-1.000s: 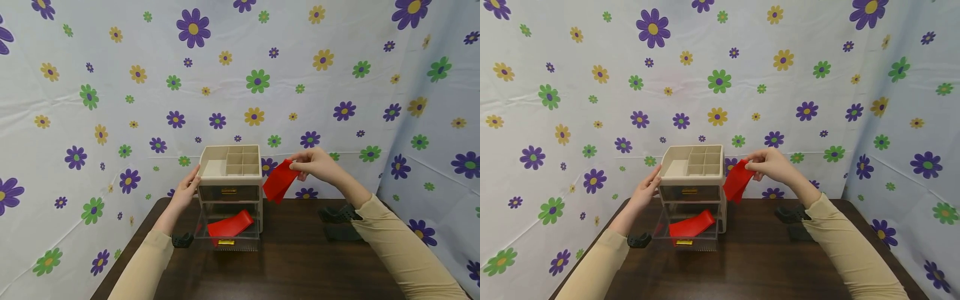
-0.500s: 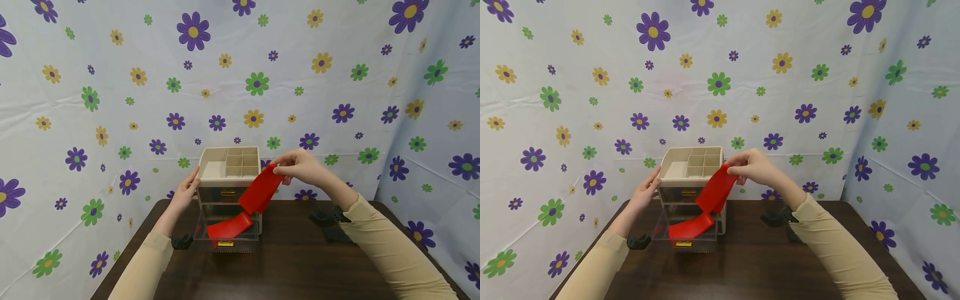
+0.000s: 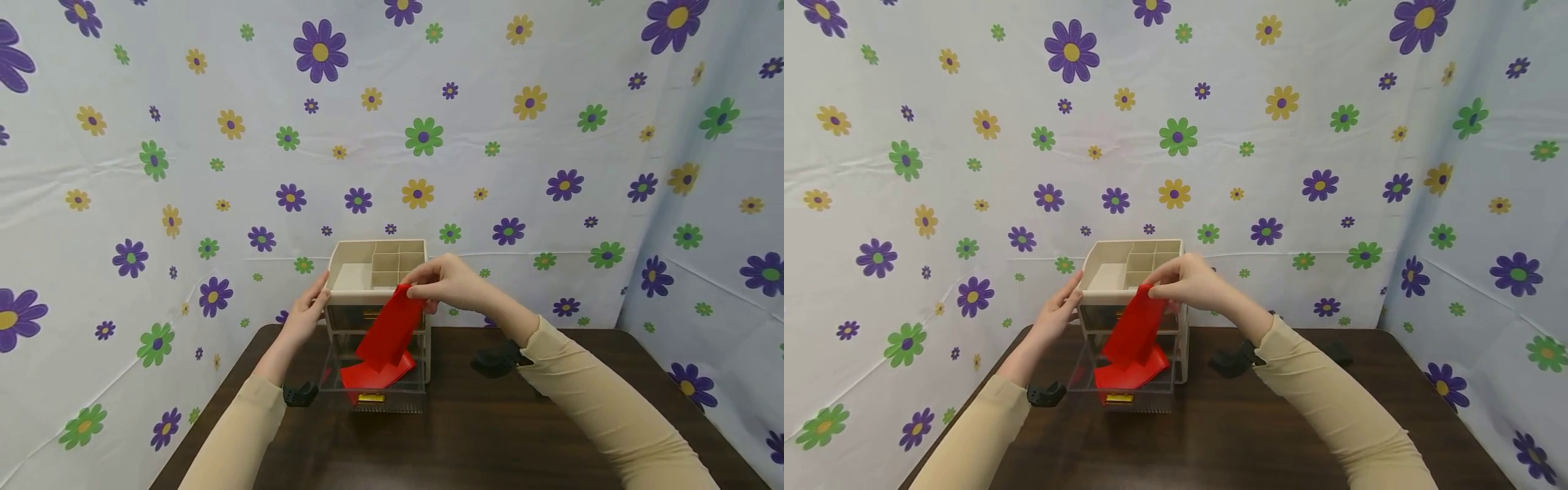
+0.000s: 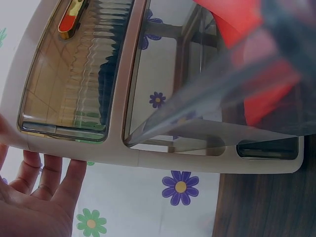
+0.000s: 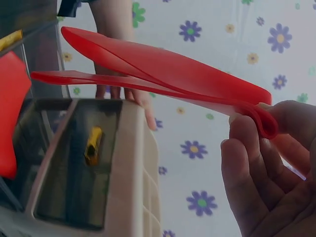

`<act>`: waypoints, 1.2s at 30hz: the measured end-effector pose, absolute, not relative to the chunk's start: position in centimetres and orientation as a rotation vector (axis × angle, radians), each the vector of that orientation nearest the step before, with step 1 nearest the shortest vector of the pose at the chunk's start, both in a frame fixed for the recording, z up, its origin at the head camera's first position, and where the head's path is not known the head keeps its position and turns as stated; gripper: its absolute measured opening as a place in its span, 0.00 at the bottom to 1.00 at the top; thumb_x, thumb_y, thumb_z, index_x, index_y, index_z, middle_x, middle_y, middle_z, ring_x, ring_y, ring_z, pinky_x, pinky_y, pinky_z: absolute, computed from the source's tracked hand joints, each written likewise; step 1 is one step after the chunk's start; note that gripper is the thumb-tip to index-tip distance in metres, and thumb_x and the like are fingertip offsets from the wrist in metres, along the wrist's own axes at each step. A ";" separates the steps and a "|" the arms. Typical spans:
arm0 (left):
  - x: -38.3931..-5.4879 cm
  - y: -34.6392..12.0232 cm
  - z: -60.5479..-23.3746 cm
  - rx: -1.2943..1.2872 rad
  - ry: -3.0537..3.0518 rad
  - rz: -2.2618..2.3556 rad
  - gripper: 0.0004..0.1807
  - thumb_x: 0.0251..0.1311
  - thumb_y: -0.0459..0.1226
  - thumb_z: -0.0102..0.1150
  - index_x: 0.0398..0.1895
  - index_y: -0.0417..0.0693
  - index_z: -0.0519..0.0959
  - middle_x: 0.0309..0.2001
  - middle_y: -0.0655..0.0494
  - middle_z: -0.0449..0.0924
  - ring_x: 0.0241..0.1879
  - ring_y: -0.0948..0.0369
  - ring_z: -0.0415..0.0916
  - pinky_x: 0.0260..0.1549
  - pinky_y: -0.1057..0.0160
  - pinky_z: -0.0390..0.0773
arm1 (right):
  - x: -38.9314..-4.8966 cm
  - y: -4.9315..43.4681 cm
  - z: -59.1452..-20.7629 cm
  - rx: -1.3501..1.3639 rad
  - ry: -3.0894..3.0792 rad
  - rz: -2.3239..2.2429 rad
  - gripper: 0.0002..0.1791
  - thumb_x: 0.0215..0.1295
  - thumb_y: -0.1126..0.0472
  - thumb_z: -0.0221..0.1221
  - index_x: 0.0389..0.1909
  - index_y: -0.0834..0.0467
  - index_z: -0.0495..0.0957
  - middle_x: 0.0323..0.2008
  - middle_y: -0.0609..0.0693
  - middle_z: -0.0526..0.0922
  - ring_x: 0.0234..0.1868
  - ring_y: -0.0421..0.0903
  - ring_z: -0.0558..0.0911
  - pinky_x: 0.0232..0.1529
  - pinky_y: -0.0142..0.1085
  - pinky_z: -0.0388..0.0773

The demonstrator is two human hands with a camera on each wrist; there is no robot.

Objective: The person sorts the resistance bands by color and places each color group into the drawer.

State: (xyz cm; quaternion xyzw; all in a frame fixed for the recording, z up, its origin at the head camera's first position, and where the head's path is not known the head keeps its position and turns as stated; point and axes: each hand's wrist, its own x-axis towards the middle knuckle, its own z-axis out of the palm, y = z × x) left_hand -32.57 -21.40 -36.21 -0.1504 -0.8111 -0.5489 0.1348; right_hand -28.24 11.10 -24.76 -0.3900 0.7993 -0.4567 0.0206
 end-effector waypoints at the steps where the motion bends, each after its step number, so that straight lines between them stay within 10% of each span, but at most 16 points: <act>1: -32.6 -21.4 -36.2 -0.431 -2.352 -1.592 0.29 0.75 0.45 0.44 0.76 0.55 0.55 0.69 0.38 0.60 0.58 0.42 0.67 0.54 0.41 0.72 | -28.3 10.7 -24.9 -1.210 2.474 -1.409 0.11 0.64 0.64 0.62 0.44 0.64 0.85 0.33 0.54 0.86 0.24 0.51 0.83 0.28 0.43 0.83; 16: -29.8 -19.9 -33.3 -0.424 -2.405 -1.597 0.28 0.75 0.38 0.42 0.76 0.45 0.53 0.70 0.33 0.57 0.59 0.38 0.66 0.55 0.40 0.70 | -29.2 5.9 -28.3 -1.219 2.428 -1.477 0.10 0.64 0.65 0.61 0.44 0.62 0.86 0.33 0.51 0.87 0.24 0.48 0.84 0.28 0.41 0.83; 36: -33.1 -21.0 -36.2 -0.424 -2.341 -1.582 0.29 0.74 0.46 0.45 0.76 0.57 0.55 0.74 0.44 0.53 0.58 0.42 0.67 0.53 0.41 0.73 | -31.9 5.3 -34.8 -0.979 2.526 -1.439 0.10 0.61 0.65 0.64 0.42 0.62 0.87 0.27 0.50 0.86 0.20 0.54 0.82 0.23 0.37 0.81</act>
